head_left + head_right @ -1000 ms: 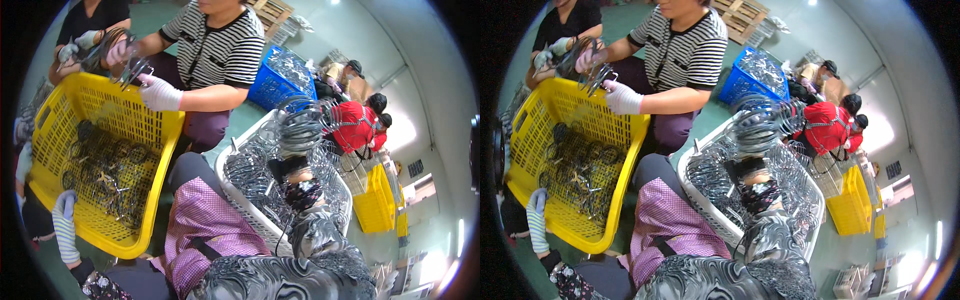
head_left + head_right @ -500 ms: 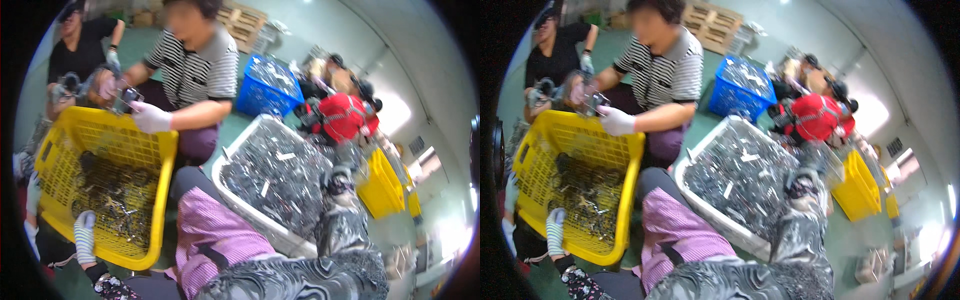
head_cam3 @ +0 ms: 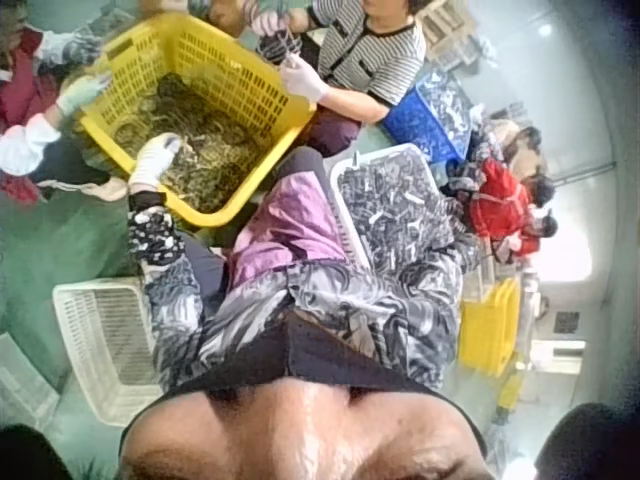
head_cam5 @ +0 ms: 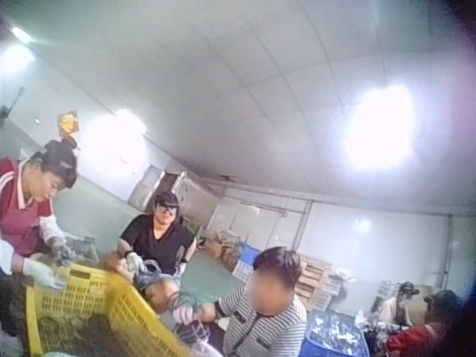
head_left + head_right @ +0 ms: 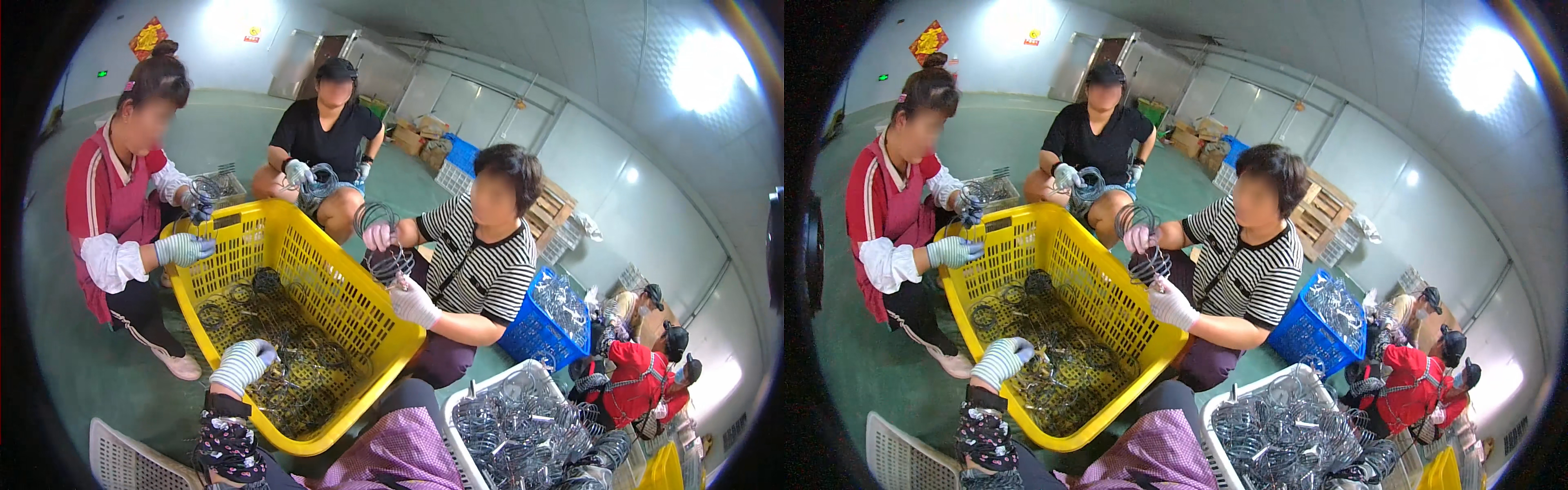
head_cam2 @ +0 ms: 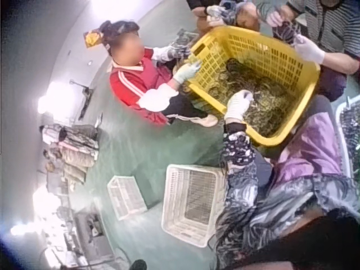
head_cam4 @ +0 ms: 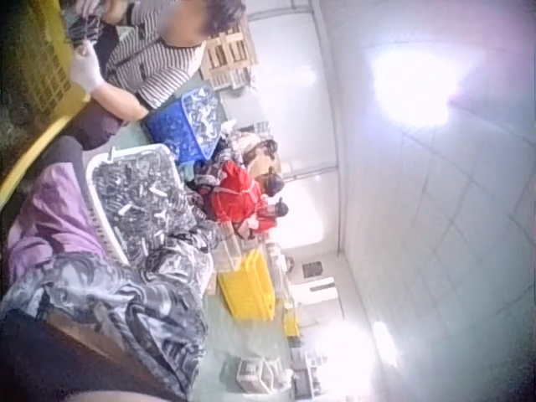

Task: Picking up circular metal frames from a plastic basket and grouping them with other components.

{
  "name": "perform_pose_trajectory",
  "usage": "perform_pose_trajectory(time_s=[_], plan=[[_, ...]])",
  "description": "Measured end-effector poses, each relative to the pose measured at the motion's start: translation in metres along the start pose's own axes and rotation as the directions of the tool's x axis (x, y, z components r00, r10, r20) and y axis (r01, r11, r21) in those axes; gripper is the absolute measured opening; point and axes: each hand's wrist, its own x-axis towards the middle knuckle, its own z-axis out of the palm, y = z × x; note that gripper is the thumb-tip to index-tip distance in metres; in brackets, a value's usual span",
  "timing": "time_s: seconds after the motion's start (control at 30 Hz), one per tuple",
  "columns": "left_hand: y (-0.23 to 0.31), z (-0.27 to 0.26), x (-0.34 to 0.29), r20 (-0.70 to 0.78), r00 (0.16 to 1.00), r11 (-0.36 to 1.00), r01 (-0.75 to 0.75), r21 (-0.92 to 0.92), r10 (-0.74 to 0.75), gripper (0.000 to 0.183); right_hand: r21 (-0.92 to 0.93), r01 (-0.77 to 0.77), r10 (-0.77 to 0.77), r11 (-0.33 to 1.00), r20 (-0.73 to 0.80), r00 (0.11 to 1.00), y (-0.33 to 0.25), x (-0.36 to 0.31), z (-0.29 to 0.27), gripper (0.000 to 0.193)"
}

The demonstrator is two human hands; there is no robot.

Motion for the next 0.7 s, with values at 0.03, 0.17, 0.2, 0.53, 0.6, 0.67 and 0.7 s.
perform_pose_trajectory(time_s=[0.03,0.17,0.2,0.53,0.6,0.67,0.7], plan=[[0.016,0.006,0.021,0.021,0.998,0.998,-0.064,0.017,0.063,0.032,-0.208,0.126,-0.116,0.970,0.061,0.991,-0.031,-0.029,-0.020,0.033],[-0.025,0.005,-0.014,0.007,0.992,0.988,0.126,0.092,-0.127,0.035,-0.234,-0.109,0.059,0.966,-0.213,0.975,0.044,0.026,0.032,0.037],[-0.026,0.004,-0.016,0.010,0.990,0.985,0.138,0.109,-0.139,0.036,-0.286,-0.159,0.049,0.945,-0.356,0.933,0.053,0.028,0.051,0.039],[0.017,-0.004,0.015,0.056,0.998,0.991,0.005,0.132,-0.013,0.036,-0.386,-0.050,-0.036,0.921,-0.212,0.977,-0.018,-0.014,-0.005,0.041],[0.018,-0.005,0.014,0.053,0.998,0.989,0.016,0.149,-0.024,0.036,-0.423,-0.154,-0.107,0.893,-0.532,0.840,-0.019,-0.011,-0.019,0.043],[-0.017,0.005,-0.014,0.015,0.990,0.985,0.137,0.103,-0.139,0.037,-0.251,0.144,-0.217,0.957,-0.292,0.932,0.051,0.021,0.031,0.044],[-0.011,0.003,-0.013,0.022,0.990,0.984,0.137,0.113,-0.141,0.037,-0.238,-0.048,0.054,0.970,0.016,0.998,0.044,0.012,0.037,0.046]])
